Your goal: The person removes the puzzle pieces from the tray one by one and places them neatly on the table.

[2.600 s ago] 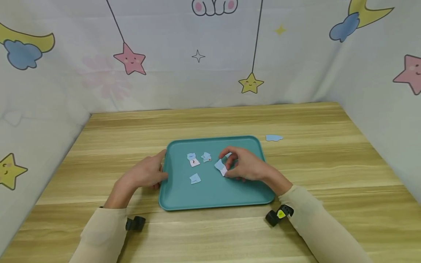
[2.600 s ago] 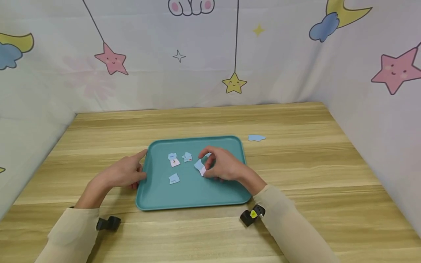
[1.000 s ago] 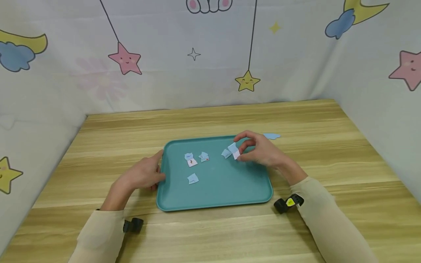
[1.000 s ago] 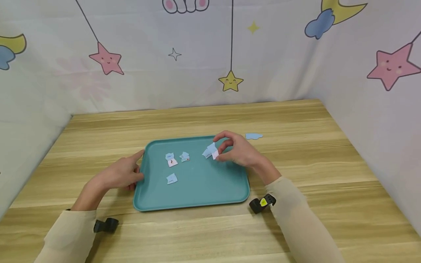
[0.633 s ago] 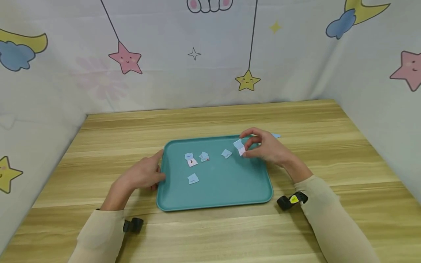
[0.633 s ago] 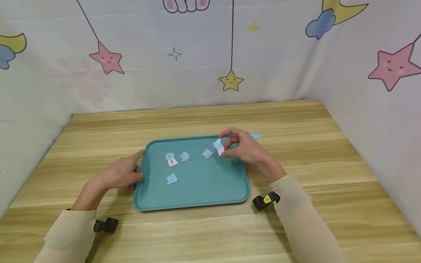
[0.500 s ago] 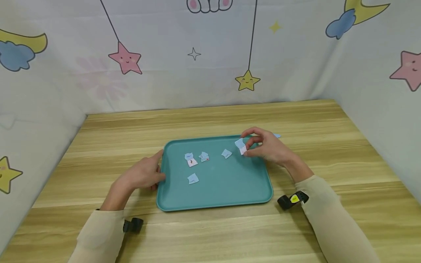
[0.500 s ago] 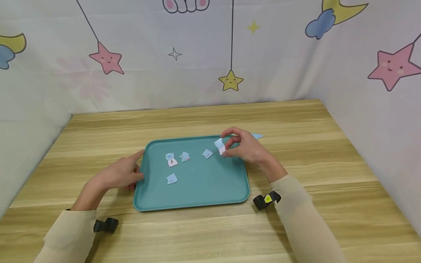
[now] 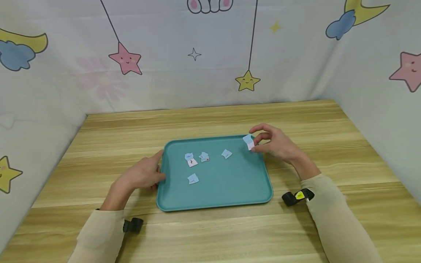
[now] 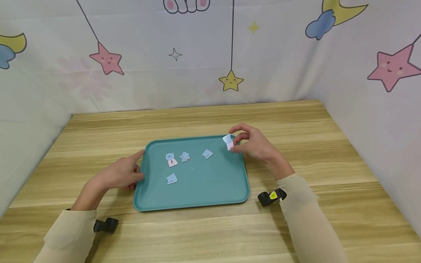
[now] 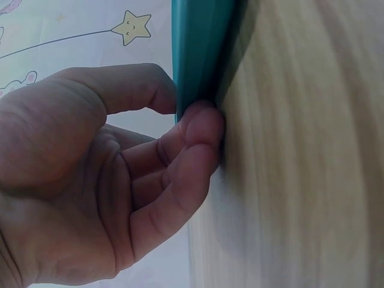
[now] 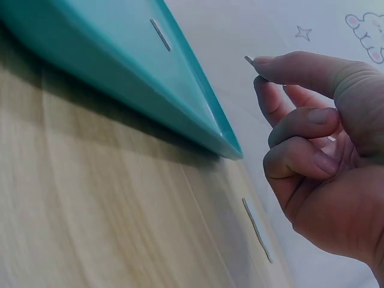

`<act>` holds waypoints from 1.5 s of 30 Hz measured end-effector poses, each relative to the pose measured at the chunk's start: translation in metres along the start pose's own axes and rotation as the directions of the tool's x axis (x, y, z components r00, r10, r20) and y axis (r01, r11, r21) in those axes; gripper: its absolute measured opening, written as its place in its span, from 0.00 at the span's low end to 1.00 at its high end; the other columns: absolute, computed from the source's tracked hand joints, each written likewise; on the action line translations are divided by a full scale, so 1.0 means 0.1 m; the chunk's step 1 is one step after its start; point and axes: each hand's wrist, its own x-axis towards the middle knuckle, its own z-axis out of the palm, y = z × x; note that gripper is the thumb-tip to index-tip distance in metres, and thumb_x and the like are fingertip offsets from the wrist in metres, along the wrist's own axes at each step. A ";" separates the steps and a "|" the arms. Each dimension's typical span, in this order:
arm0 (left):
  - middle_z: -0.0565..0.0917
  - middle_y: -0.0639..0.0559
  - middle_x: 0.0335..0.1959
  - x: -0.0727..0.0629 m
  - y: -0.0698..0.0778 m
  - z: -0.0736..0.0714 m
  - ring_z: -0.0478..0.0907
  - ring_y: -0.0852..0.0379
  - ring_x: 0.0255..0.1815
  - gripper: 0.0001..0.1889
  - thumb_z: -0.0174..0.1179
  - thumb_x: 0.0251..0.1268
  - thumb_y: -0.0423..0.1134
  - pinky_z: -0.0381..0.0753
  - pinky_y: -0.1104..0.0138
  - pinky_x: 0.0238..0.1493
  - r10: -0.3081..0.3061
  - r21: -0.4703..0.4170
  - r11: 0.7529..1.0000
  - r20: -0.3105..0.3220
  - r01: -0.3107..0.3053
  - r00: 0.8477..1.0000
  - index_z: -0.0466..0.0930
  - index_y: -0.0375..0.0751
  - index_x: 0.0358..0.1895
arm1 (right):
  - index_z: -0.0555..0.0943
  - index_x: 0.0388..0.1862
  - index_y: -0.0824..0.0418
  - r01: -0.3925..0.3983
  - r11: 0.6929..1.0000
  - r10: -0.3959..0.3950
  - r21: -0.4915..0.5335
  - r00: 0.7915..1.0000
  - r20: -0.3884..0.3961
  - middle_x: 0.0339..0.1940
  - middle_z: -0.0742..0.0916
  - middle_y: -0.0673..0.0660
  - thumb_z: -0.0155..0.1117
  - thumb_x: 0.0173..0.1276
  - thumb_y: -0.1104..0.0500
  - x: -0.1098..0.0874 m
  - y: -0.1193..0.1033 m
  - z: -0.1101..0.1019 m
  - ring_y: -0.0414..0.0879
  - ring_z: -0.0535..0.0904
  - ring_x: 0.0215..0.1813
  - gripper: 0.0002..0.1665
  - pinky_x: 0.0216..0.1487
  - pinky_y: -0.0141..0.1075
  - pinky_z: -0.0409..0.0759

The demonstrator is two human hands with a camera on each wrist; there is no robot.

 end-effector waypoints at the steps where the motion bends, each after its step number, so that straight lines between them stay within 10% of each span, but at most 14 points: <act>1: 0.82 0.48 0.21 0.00 0.00 0.00 0.81 0.55 0.18 0.48 0.56 0.67 0.30 0.80 0.63 0.26 -0.001 0.000 1.000 0.000 0.001 1.000 0.36 0.24 0.84 | 0.75 0.68 0.61 -0.006 1.000 0.006 0.011 1.000 -0.003 0.39 0.85 0.56 0.76 0.65 0.65 0.00 0.01 -0.01 0.47 0.78 0.40 0.33 0.36 0.33 0.74; 9: 0.82 0.48 0.21 0.00 -0.01 0.00 0.81 0.56 0.18 0.48 0.56 0.67 0.30 0.80 0.63 0.26 0.002 -0.004 1.000 0.002 -0.002 1.000 0.36 0.24 0.84 | 0.74 0.68 0.61 -0.036 0.995 0.036 0.093 0.999 0.002 0.39 0.83 0.55 0.73 0.66 0.67 0.00 0.06 -0.06 0.44 0.74 0.24 0.32 0.26 0.35 0.72; 45: 0.82 0.48 0.22 0.01 -0.01 0.01 0.81 0.55 0.19 0.49 0.57 0.68 0.31 0.79 0.62 0.26 -0.006 0.004 1.000 0.003 0.006 1.000 0.35 0.25 0.84 | 0.72 0.66 0.59 -0.060 0.968 0.073 0.244 0.996 -0.047 0.37 0.85 0.50 0.73 0.65 0.72 -0.15 0.23 -0.45 0.46 0.88 0.37 0.33 0.41 0.38 0.89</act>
